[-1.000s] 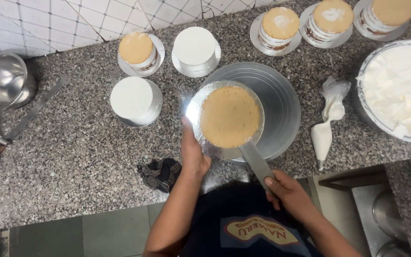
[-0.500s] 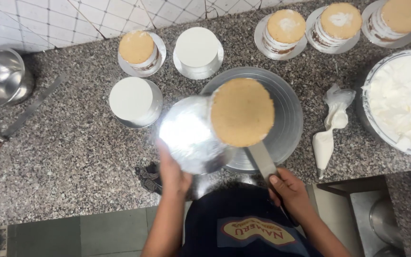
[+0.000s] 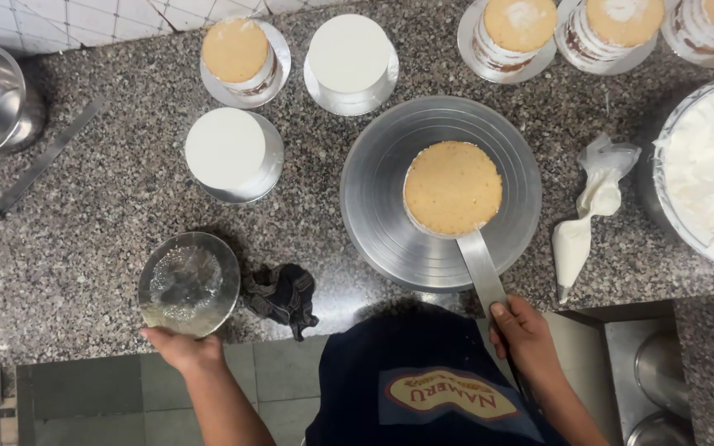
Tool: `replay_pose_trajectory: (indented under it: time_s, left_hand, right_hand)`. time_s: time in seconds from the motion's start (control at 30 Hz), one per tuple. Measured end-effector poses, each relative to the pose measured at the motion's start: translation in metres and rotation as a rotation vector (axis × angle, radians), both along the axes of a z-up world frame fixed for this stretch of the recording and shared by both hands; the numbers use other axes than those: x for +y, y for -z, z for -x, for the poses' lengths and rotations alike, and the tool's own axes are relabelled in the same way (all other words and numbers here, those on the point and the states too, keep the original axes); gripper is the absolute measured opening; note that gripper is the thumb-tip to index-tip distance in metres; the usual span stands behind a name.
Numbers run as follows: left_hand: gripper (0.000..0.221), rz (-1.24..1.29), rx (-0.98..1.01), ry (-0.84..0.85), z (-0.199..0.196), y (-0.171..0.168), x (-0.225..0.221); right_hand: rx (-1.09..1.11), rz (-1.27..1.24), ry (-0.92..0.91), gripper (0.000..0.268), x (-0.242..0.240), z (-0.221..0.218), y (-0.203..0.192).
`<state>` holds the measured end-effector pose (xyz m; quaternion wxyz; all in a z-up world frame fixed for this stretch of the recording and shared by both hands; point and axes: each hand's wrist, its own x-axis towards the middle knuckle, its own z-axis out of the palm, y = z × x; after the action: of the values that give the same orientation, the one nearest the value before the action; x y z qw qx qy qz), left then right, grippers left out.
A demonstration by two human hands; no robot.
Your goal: Apply frosting to the top and sides of a cake layer on a turntable.
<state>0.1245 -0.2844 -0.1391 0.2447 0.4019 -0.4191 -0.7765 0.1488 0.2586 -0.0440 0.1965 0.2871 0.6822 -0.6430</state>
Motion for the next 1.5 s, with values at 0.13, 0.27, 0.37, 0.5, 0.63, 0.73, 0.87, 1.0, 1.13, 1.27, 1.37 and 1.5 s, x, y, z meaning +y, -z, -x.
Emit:
replay_pose_trajectory:
  time_s: [0.13,0.27,0.37,0.5,0.63,0.73,0.87,1.0,1.13,1.27,1.37,1.5]
  left_hand:
    - [0.07,-0.025,-0.078,-0.077,0.006,0.013,-0.017]
    - [0.054,0.507,-0.409,-0.181,0.001,0.035,-0.036]
    - [0.041,1.104,-0.561,-0.186,0.008,0.007,-0.015]
    - [0.021,1.002,0.078,0.206,0.045,-0.094,0.076]
    - [0.054,1.142,0.19,0.577,0.057,-0.171,0.18]
    - [0.079,0.265,0.659,1.297,0.072,-0.219,0.254]
    - [0.068,0.417,0.748,1.397,0.084,-0.299,0.319]
    - [0.057,0.567,0.855,1.493,0.033,-0.284,0.331]
    - [0.049,0.677,0.995,1.653,0.044,-0.209,0.341]
    - [0.044,0.774,1.132,1.805,0.1,-0.218,0.326]
    - [0.034,1.095,0.684,1.881,0.139,-0.236,0.31]
    - [0.047,1.344,0.566,1.444,0.187,-0.211,0.3]
  right_hand:
    - [-0.047,0.012,-0.001,0.028,-0.001,0.006,-0.005]
    - [-0.09,0.004,-0.024,0.027,-0.005,0.012,-0.02]
    - [-0.117,-0.038,-0.049,0.027,-0.008,0.018,-0.033]
    - [-0.149,-0.1,-0.091,0.029,-0.011,0.015,-0.033]
    - [-0.128,-0.083,-0.086,0.029,-0.013,0.015,-0.037]
    - [-0.128,-0.082,-0.077,0.028,-0.016,0.016,-0.042]
    - [-0.122,-0.096,-0.08,0.03,-0.019,0.014,-0.041]
    - [-0.109,-0.128,-0.081,0.032,-0.02,0.015,-0.041]
    - [-0.108,-0.105,-0.034,0.03,-0.019,0.009,-0.03]
    - [-0.1,-0.09,-0.051,0.023,-0.017,0.011,-0.022]
    - [-0.109,-0.093,-0.064,0.022,-0.019,0.008,-0.023]
    - [-0.145,-0.066,-0.037,0.029,-0.021,0.006,-0.024]
